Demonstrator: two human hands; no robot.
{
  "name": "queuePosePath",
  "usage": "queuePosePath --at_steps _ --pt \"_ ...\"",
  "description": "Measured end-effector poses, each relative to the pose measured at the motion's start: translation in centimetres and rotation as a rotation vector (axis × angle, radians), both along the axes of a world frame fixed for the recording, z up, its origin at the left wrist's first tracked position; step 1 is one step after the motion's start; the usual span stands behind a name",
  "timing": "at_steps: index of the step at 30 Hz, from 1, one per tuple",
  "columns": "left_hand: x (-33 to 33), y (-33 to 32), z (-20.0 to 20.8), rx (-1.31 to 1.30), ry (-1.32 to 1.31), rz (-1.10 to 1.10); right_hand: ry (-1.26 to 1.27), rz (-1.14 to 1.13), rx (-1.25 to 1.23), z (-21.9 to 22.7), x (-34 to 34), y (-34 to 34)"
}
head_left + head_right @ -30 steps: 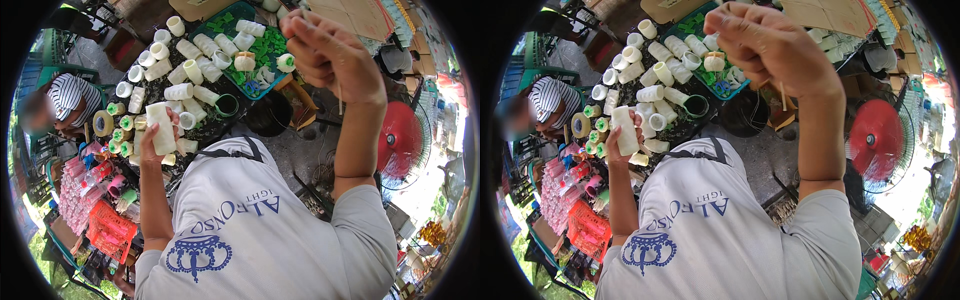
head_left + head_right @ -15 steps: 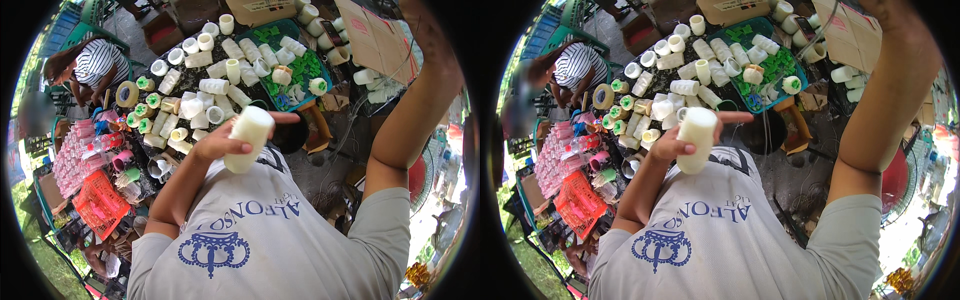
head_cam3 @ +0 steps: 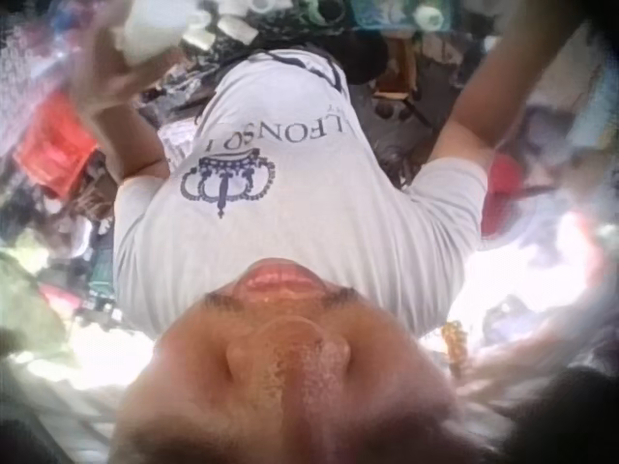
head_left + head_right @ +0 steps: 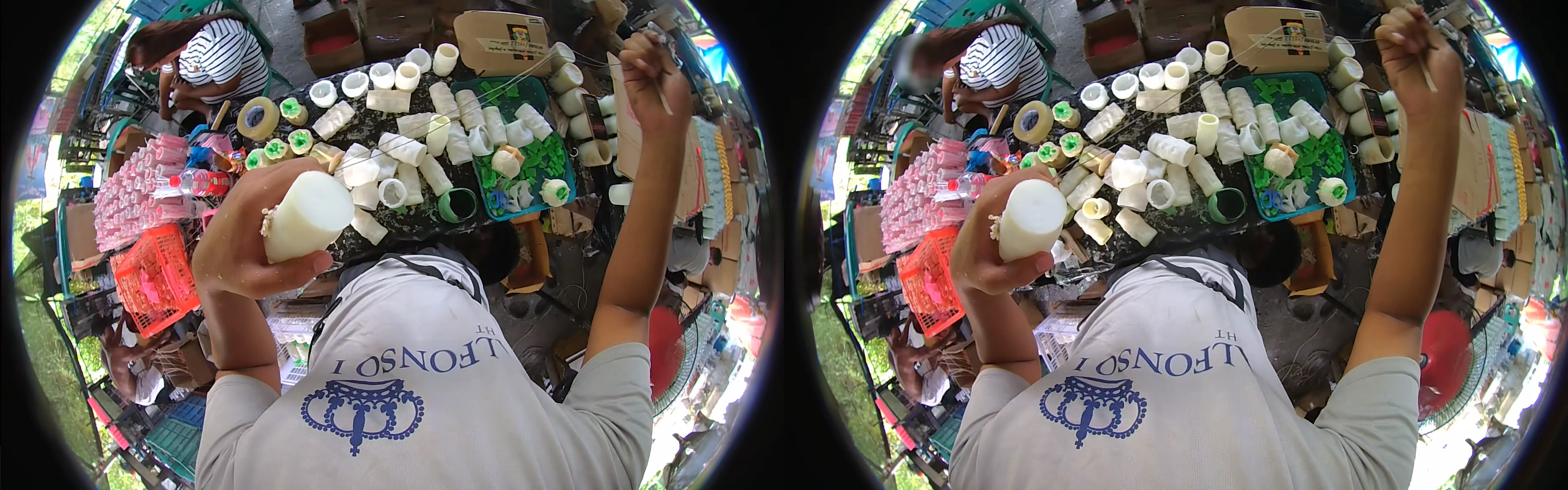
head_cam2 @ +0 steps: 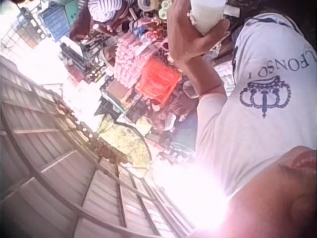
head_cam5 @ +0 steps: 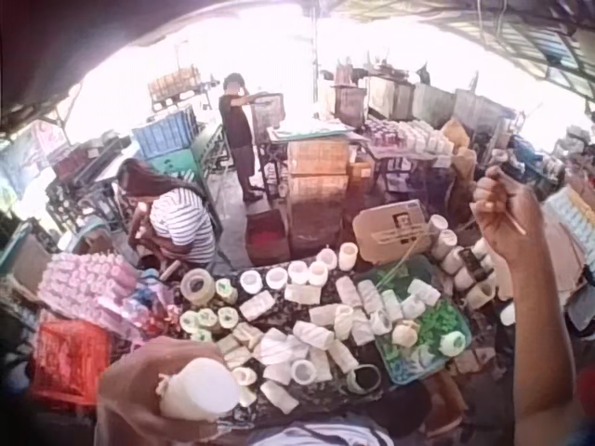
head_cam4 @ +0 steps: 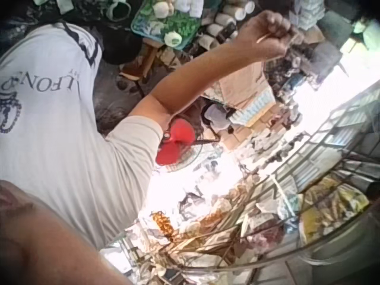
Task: The person assembles white cylindrical candles by inserting wicks and securing them with a small tool. They repeatedly pick up candles, insert wicks, and place the finished units on the table.
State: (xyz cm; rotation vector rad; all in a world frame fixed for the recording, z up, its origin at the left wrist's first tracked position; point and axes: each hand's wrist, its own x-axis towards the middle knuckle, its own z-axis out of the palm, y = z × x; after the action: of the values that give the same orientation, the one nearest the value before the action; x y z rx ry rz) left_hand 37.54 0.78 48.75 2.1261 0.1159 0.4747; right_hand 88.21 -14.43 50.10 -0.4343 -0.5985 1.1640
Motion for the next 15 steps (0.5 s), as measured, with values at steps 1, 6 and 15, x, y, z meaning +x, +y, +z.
queuePosePath --at_steps 1,6,15 --pt "0.1 0.1 0.4 0.066 0.069 0.015 0.017 0.033 0.004 -2.5 0.9 0.3" --pt "1.7 0.8 -2.0 0.200 0.481 0.203 -0.147 -0.341 -0.703 -17.8 2.3 3.5" --pt "4.6 4.7 -21.2 0.230 0.852 0.121 -0.162 -0.327 -1.385 -36.7 -1.6 1.9"
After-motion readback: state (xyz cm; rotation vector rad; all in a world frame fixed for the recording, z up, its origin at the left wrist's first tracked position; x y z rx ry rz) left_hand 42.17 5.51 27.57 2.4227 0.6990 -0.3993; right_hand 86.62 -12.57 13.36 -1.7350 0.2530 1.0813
